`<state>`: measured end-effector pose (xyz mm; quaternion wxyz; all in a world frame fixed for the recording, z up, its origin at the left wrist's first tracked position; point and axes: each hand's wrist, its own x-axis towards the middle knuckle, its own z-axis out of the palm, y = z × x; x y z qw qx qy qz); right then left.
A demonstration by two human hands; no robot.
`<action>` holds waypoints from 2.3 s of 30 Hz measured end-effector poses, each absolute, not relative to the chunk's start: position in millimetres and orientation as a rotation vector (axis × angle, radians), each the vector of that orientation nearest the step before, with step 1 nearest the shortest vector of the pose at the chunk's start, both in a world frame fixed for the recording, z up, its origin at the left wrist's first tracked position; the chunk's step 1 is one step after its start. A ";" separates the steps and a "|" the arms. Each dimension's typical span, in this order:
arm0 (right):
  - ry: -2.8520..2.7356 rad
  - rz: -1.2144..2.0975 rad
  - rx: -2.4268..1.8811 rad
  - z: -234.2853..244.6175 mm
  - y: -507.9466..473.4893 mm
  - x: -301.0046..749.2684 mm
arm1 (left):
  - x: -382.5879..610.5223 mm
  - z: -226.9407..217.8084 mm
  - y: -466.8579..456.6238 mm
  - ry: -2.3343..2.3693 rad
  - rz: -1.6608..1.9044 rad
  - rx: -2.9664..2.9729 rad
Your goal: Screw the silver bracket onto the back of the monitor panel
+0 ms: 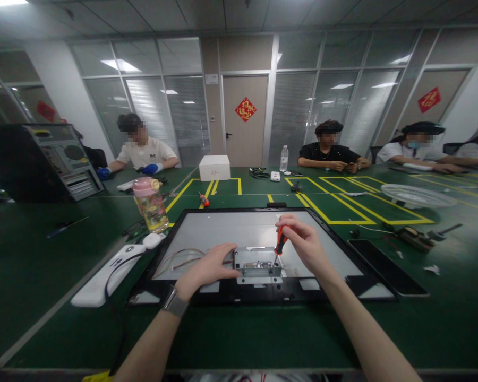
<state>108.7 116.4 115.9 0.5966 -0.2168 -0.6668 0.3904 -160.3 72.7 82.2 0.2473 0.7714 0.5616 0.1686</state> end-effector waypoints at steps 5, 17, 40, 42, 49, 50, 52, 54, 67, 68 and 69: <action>-1.522 0.958 -0.514 115.7 117.4 109.8 | -158.3 86.5 70.9 1.543 0.440 2.087; -1.508 0.912 -0.535 115.0 117.4 109.6 | -159.7 83.5 72.8 1.533 0.438 2.094; -1.442 1.140 -0.520 124.2 111.1 107.8 | -159.3 85.3 71.6 1.528 0.448 2.090; -1.453 1.188 -0.510 124.5 110.5 108.2 | -159.4 85.7 71.0 1.529 0.449 2.088; -1.435 1.191 -0.485 122.9 111.4 106.8 | -160.2 83.7 73.1 1.533 0.436 2.102; -1.434 1.168 -0.490 122.6 111.9 107.1 | -160.1 83.4 73.5 1.535 0.434 2.104; -1.435 1.163 -0.508 122.6 112.3 107.8 | -159.8 83.5 73.7 1.533 0.438 2.110; -1.436 1.206 -0.510 123.3 111.7 108.2 | -159.2 84.6 73.1 1.533 0.443 2.110; -1.460 1.162 -0.505 122.3 112.0 106.8 | -159.0 83.8 73.1 1.529 0.462 2.087; -1.450 1.198 -0.496 122.5 111.6 106.6 | -159.2 83.7 73.1 1.528 0.462 2.086; -1.436 1.237 -0.482 122.8 111.0 106.5 | -159.3 83.7 73.0 1.527 0.463 2.087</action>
